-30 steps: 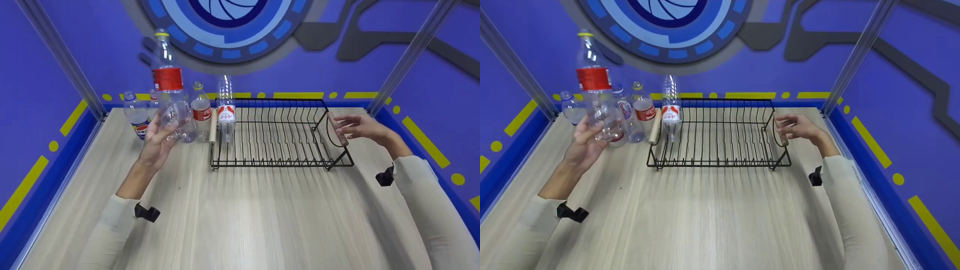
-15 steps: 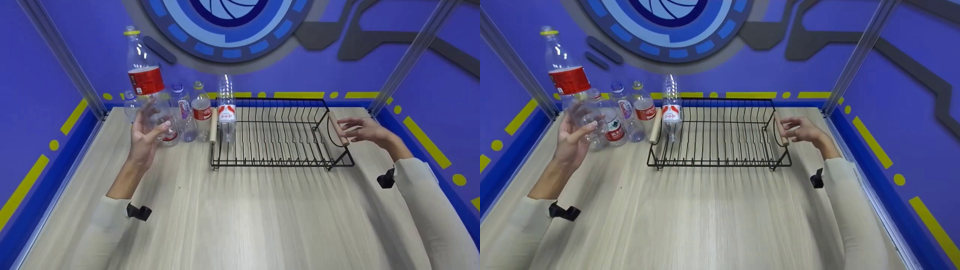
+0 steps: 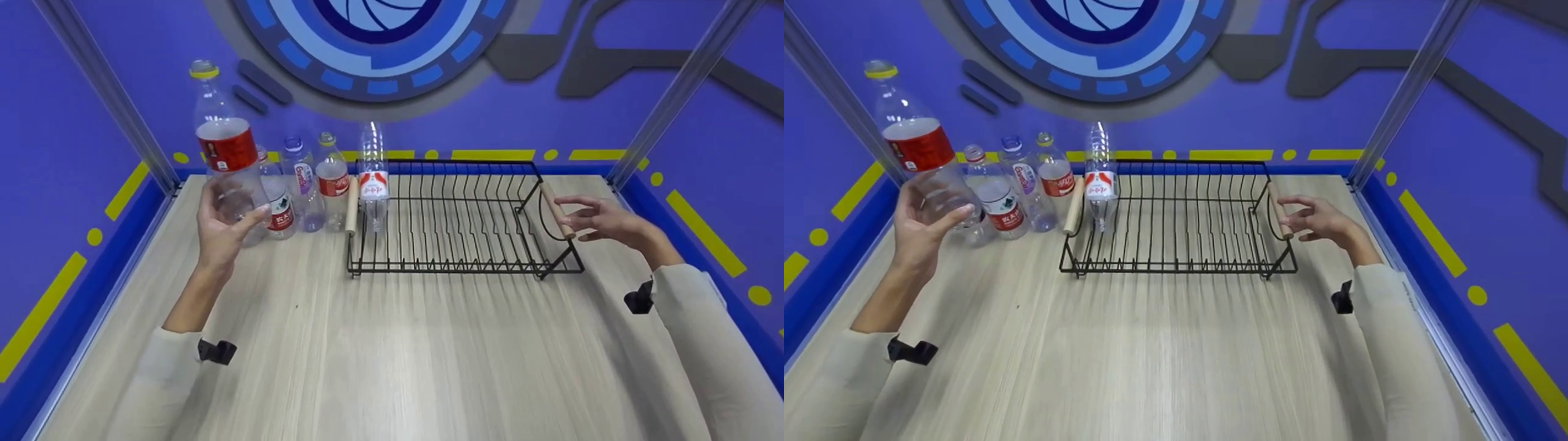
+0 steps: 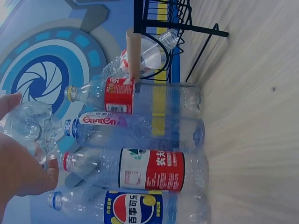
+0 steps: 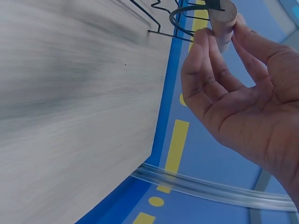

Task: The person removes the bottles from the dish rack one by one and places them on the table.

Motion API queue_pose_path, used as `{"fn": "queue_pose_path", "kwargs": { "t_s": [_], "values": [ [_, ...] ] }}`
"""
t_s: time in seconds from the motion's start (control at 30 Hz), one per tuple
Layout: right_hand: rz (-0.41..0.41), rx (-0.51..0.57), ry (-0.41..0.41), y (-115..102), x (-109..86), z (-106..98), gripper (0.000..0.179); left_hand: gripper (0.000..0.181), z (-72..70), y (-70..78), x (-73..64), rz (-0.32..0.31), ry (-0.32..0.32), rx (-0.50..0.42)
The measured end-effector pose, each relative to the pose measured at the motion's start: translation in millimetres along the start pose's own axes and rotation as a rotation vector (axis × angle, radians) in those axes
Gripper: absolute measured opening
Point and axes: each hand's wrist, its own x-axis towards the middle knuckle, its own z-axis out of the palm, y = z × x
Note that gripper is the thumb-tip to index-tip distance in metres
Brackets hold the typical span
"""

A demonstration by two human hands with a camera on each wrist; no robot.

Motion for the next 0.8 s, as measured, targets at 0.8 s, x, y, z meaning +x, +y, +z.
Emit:
{"fn": "queue_pose_path", "kwargs": {
  "t_s": [0.8],
  "values": [
    [0.011,0.057,-0.037,12.0,-3.0,4.3,0.062,0.072,-56.1,-19.1,9.2,-0.024,0.374,0.263]
  ]
}}
